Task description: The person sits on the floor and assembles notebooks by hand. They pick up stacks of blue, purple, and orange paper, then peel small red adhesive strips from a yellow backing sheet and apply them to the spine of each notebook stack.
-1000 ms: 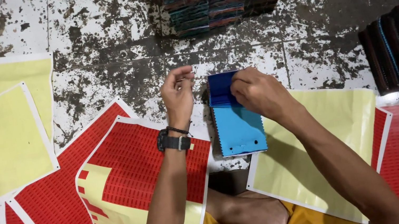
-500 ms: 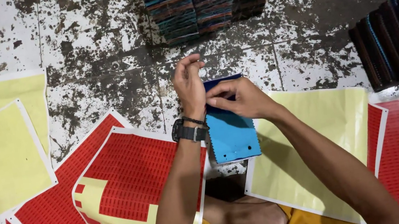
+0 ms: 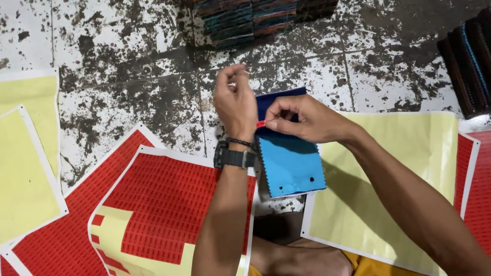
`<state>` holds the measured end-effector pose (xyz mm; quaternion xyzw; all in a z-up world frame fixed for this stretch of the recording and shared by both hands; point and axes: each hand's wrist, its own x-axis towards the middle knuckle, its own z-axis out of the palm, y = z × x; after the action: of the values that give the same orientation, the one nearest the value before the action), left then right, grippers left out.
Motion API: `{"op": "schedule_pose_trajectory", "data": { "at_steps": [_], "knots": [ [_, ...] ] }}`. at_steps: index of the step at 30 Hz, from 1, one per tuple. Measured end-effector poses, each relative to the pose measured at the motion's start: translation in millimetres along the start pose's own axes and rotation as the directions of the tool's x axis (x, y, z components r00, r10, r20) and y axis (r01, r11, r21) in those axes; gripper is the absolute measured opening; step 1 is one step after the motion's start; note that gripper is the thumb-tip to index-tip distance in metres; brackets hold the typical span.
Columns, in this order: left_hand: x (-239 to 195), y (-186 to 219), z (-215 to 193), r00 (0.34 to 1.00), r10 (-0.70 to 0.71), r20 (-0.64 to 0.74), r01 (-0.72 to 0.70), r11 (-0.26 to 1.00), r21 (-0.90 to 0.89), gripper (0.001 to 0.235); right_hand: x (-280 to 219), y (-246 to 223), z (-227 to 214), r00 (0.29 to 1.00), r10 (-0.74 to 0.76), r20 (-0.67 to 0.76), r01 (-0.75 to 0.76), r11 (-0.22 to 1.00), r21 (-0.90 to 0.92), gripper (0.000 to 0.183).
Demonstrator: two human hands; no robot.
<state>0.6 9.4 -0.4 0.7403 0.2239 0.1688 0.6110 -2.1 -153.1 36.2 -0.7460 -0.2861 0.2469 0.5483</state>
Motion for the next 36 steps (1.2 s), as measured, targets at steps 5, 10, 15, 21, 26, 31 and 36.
{"op": "schedule_pose_trajectory", "data": {
  "at_steps": [5, 10, 15, 21, 26, 31, 36],
  "knots": [
    [16.6, -36.2, -22.0, 0.984, 0.169, -0.05, -0.165, 0.983, 0.086, 0.016, 6.1, 25.6, -11.4, 0.997, 0.047, -0.062, -0.052, 0.996, -0.075, 0.011],
    [-4.6, -44.0, -46.8, 0.823, 0.539, 0.181, -0.568, 0.771, 0.287, 0.018, 23.8, 26.7, -10.8, 0.99, 0.076, -0.12, -0.109, 0.949, -0.295, 0.01],
    [-14.8, -63.2, -51.3, 0.644, 0.689, 0.332, -0.742, 0.457, 0.491, 0.02, 28.8, 38.2, -9.9, 0.998, 0.038, -0.043, -0.056, 0.812, -0.581, 0.016],
    [-17.1, -70.5, -39.2, 0.507, 0.776, 0.376, -0.766, 0.205, 0.609, 0.031, 35.1, 37.2, 0.0, 0.983, 0.126, -0.134, -0.182, 0.762, -0.622, 0.015],
    [-21.0, -51.1, -44.4, 0.492, 0.751, 0.441, -0.768, 0.135, 0.626, 0.032, 32.3, 69.5, 10.1, 0.972, 0.096, -0.216, -0.212, 0.758, -0.617, 0.017],
    [-22.6, -46.8, -45.9, 0.485, 0.729, 0.484, -0.768, 0.09, 0.634, 0.029, 24.1, 43.4, -3.1, 0.95, -0.029, -0.311, -0.222, 0.636, -0.739, 0.036],
    [-23.8, -48.6, -46.6, 0.586, 0.679, 0.443, -0.76, 0.27, 0.592, 0.031, 22.7, 69.1, -18.8, 0.902, -0.412, -0.13, 0.028, 0.357, -0.934, 0.011]
  ]
}}
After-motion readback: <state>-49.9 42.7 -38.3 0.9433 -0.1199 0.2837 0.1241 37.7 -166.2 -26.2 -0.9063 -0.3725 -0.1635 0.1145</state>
